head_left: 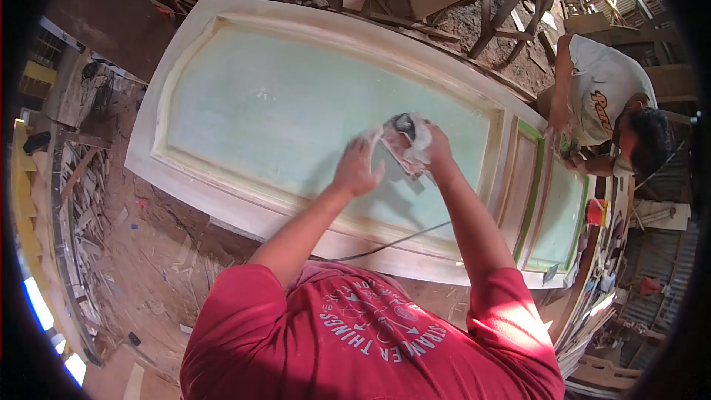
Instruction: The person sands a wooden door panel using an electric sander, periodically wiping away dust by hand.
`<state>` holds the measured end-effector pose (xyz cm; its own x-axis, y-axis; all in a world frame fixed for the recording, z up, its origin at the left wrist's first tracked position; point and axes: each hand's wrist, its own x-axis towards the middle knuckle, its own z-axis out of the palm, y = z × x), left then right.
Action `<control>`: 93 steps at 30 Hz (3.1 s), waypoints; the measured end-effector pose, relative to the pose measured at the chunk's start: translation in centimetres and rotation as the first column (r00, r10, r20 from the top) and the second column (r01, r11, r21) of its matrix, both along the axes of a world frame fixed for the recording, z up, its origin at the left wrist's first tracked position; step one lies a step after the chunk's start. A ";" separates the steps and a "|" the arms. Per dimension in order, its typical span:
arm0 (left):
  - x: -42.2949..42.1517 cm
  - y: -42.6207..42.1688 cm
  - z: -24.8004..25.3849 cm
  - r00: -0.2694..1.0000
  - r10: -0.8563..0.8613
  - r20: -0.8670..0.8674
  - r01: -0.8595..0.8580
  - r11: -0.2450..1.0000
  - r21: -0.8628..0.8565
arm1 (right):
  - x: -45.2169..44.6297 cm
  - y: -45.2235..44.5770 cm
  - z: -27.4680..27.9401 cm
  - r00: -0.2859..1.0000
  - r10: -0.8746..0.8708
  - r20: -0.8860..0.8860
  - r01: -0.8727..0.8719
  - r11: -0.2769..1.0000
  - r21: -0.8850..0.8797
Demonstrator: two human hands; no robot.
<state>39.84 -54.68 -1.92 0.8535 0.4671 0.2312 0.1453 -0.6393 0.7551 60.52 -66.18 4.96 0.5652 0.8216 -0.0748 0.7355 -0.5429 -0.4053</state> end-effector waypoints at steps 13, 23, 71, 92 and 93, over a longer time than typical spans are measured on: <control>6.9 10.9 6.2 0.816 -0.014 -0.578 0.121 0.982 0.147 | -0.9 10.0 0.6 0.906 0.423 0.016 -0.421 0.905 -0.067; 13.8 2.5 5.1 0.897 -0.215 -0.385 0.241 0.970 0.018 | 5.0 -0.1 -0.4 0.953 0.302 0.009 -0.288 0.919 -0.268; 5.8 9.4 4.8 0.909 0.094 -0.407 -0.134 0.988 -0.071 | 0.4 11.9 0.0 0.876 0.475 0.084 -0.387 0.796 -0.466; 11.3 -0.7 4.6 0.935 -0.134 -0.327 0.105 0.989 -0.104 | 4.5 -1.7 1.2 0.935 0.346 0.073 -0.268 0.829 -0.491; 11.5 -1.1 4.5 0.937 -0.144 -0.317 0.112 0.987 -0.118 | 4.0 -1.7 2.1 0.945 0.324 0.050 -0.254 0.820 -0.513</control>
